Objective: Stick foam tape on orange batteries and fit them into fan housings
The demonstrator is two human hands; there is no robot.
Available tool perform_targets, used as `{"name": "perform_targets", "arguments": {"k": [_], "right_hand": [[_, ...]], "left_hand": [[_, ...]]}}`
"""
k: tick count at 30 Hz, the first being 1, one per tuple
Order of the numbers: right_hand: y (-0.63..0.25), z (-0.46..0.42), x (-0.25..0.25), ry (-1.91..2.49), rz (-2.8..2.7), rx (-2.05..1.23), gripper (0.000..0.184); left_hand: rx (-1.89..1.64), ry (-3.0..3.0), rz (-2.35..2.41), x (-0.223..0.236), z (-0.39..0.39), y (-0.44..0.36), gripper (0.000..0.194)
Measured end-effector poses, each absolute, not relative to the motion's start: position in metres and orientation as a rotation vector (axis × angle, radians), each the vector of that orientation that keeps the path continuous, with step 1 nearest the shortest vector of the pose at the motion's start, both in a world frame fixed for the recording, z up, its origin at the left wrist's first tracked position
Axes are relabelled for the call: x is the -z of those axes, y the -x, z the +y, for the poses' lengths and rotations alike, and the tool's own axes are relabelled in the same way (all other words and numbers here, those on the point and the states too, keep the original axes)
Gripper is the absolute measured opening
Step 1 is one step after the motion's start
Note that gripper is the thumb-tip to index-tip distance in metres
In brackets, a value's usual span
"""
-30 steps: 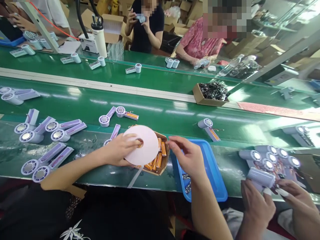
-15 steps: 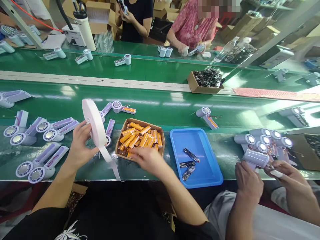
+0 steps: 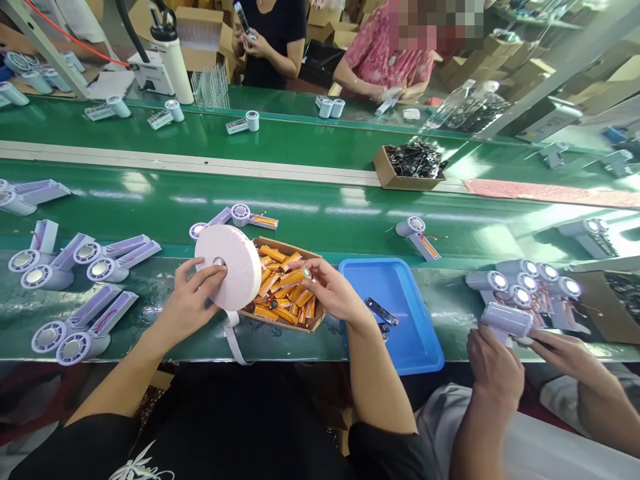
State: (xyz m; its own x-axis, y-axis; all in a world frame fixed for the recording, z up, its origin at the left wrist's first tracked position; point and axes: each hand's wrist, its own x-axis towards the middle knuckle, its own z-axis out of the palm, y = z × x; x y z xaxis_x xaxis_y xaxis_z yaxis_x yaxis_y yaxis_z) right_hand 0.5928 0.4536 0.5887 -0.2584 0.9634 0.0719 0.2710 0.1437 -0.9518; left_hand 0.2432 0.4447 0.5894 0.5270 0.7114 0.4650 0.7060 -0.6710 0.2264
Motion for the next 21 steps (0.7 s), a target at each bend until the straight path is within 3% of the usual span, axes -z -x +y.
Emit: {"name": "perform_targets", "arguments": {"k": [4,10,14,16,21], "right_hand": [[-0.569,0.441,-0.6,1.083,-1.266,-1.251,0.049],[-0.555,0.435,-0.632,1.377,-1.503,-0.855,0.033],[-0.555,0.438,-0.635,1.443,-1.531,-1.062,0.03],[-0.545,0.438,-0.626,1.351,-1.321,-1.135,0.033],[-0.524,0.434,-0.594,1.055,-0.669,-0.92,0.042]], "left_hand": [[-0.792,-2.778,1.229,-0.59,0.445,-0.248,0.058],[-0.713,-2.896,1.202,-0.595,0.442,-0.251,0.069],[-0.657,-3.004,1.188,-0.602,0.444,-0.256,0.065],[-0.695,-3.036,1.241,-0.603,0.441,-0.264,0.062],[-0.932,-2.882,1.408,-0.591,0.405,-0.291,0.051]]}}
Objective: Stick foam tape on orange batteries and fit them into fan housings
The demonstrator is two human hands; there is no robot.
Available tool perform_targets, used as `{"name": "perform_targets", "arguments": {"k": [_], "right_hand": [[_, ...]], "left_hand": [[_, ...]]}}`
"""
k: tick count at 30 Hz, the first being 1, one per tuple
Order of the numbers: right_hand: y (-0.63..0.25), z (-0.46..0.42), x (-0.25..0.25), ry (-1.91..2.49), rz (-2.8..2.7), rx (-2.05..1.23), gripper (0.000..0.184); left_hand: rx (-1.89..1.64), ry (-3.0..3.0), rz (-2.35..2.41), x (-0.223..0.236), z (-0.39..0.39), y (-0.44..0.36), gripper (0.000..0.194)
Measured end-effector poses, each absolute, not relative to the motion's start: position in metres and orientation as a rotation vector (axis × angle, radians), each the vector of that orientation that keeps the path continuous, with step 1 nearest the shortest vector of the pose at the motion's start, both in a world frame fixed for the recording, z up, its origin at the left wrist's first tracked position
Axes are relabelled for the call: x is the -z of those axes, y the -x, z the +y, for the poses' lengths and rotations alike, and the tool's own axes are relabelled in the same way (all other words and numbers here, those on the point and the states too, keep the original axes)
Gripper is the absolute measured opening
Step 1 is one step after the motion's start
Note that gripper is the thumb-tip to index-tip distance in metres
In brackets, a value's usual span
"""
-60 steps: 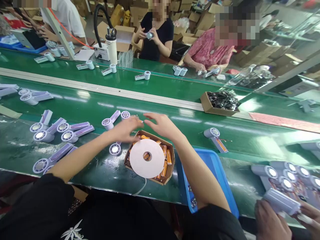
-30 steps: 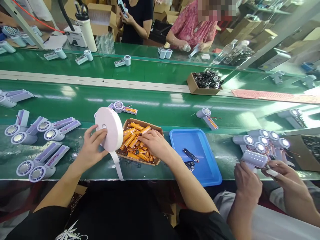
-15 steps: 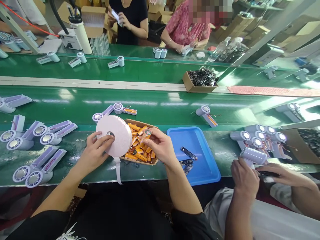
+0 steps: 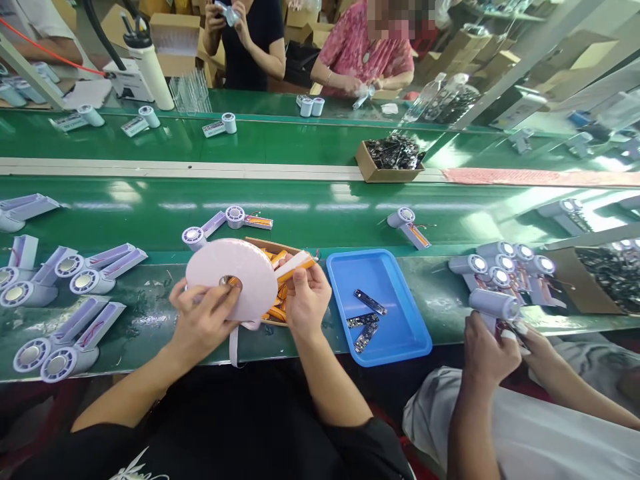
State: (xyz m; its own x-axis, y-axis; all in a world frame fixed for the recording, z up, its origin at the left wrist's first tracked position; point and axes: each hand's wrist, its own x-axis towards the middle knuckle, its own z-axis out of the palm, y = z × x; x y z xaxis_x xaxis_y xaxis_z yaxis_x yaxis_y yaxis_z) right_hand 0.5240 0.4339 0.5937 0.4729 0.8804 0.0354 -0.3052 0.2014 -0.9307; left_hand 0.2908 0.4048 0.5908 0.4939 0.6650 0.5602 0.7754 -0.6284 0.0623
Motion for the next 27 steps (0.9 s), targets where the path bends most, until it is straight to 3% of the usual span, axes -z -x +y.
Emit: {"name": "perform_targets", "arguments": {"k": [4,8,13,17,19,22,24,27], "right_hand": [[-0.577,0.453,-0.6,0.985,-0.633,-0.8,0.042],[-0.616,0.478,-0.62,0.921,-0.619,-0.537,0.044],[-0.585,0.468,-0.614,0.946,-0.731,-0.792,0.05],[-0.571,0.465,-0.611,0.974,-0.734,-0.856,0.057],[-0.568,0.471,-0.621,0.955,-0.733,-0.885,0.061],[-0.554,0.491,-0.642,0.952,-0.843,-0.952,0.065],[-0.54,0.515,-0.651,0.948,-1.011,-1.058,0.067],[-0.514,0.56,-0.652,0.917,-1.217,-1.225,0.053]], "left_hand": [[0.813,2.784,-1.248,-0.586,0.391,-0.295,0.058],[0.485,3.184,-1.073,-0.6,0.462,-0.289,0.075],[0.205,2.722,-1.834,-0.6,0.583,-0.275,0.05],[-0.262,2.688,-1.855,-0.582,0.633,-0.259,0.034],[-0.171,2.807,-1.705,-0.569,0.65,-0.239,0.026],[0.107,2.998,-1.412,-0.534,0.691,-0.202,0.038],[0.331,3.133,-1.331,-0.505,0.73,-0.187,0.037],[0.373,3.273,-1.308,-0.484,0.764,-0.183,0.038]]}}
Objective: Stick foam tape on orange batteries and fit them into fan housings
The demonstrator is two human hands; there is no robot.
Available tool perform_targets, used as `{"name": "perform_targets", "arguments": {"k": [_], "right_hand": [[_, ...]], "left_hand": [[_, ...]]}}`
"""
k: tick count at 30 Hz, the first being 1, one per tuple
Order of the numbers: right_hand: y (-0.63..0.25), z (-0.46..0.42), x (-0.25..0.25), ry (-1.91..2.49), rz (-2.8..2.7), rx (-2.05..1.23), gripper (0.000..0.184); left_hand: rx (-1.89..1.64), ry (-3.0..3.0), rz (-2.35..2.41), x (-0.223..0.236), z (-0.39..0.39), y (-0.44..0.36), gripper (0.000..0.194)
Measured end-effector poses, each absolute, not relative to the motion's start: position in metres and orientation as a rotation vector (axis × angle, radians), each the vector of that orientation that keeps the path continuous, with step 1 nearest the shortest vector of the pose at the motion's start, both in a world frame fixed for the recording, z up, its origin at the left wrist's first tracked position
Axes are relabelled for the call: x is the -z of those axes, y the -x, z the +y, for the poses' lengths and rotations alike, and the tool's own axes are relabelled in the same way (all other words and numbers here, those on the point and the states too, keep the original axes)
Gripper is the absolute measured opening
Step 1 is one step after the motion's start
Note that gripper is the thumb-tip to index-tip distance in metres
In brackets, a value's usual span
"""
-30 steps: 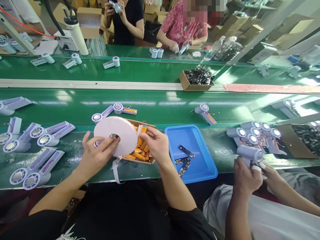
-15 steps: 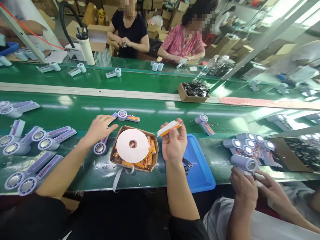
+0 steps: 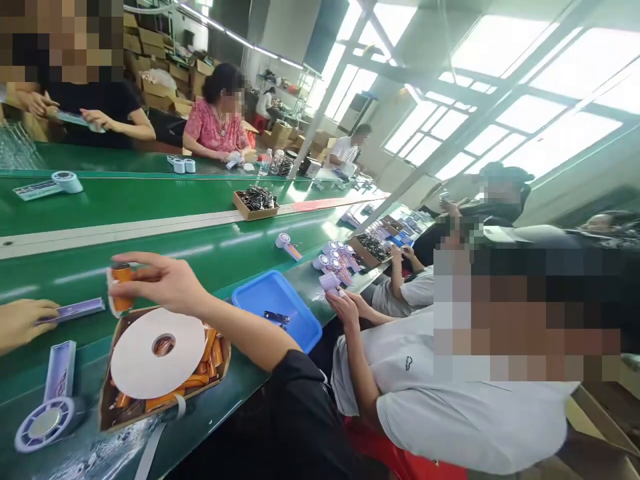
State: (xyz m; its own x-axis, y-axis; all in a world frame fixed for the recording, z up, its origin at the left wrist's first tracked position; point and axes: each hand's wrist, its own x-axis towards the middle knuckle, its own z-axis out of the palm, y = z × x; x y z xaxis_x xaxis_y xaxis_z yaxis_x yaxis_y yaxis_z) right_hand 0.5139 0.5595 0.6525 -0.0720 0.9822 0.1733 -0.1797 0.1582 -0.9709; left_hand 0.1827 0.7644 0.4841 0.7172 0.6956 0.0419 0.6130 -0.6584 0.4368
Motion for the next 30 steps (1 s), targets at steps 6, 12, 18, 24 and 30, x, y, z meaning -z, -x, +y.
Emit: {"name": "perform_targets", "arguments": {"k": [6,12,18,24,30], "right_hand": [[-0.474,0.631,-0.63,1.051,-1.456,-1.242,0.049],[-0.469,0.673,-0.579,1.088,-1.795,-1.096,0.041],[-0.47,0.665,-0.557,1.243,-2.298,-0.859,0.029],[-0.462,0.663,-0.561,1.403,-2.579,-0.666,0.029],[-0.454,0.647,-0.567,1.559,-2.806,-0.499,0.035]], "left_hand": [[-0.098,-2.717,0.903,-0.532,0.705,-0.209,0.019],[-0.012,-2.504,0.933,-0.548,0.698,-0.228,0.006],[-0.042,-2.331,1.243,-0.537,0.696,-0.24,0.032],[-0.082,-2.214,1.523,-0.53,0.687,-0.26,0.039],[-0.115,-2.115,1.596,-0.533,0.686,-0.272,0.033]]}}
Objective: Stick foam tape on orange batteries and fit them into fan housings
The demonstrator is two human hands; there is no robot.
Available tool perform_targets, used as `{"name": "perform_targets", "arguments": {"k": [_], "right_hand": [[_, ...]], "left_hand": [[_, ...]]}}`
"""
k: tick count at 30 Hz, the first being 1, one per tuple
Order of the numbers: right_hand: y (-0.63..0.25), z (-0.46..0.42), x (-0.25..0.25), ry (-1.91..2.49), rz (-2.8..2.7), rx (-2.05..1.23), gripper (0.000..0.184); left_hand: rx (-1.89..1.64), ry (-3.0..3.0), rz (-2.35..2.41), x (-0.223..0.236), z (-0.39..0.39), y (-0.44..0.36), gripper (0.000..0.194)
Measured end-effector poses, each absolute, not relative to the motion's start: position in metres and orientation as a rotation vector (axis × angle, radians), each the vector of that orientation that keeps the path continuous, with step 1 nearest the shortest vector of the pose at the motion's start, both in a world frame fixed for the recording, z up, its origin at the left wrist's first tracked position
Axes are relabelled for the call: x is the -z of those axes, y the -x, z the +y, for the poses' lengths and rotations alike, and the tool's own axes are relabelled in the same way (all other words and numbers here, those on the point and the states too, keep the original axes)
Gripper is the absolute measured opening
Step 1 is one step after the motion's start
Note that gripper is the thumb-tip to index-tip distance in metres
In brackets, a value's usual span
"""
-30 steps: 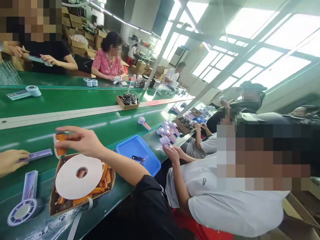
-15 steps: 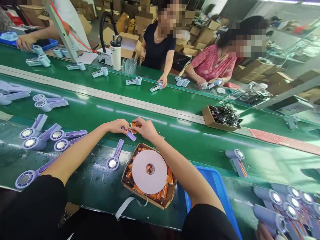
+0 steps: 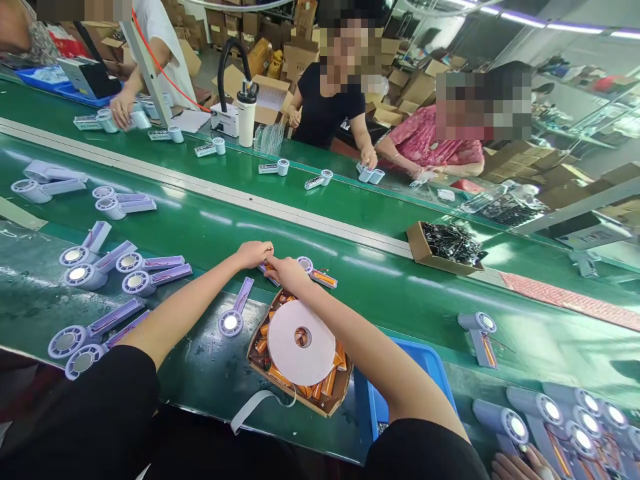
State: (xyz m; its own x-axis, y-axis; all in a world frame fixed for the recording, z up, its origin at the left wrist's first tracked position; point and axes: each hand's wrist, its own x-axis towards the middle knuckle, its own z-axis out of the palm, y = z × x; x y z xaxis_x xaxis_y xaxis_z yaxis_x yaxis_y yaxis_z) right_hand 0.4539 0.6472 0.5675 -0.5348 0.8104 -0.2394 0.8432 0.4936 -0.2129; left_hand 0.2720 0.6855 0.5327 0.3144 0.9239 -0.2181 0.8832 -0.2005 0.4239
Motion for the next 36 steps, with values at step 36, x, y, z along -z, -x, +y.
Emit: {"name": "perform_targets", "arguments": {"k": [36], "right_hand": [[-0.653,0.655,-0.552,-2.36,2.267,0.963,0.022]], "left_hand": [[0.042,-2.74,0.636,-0.595,0.503,-0.317,0.074]]}}
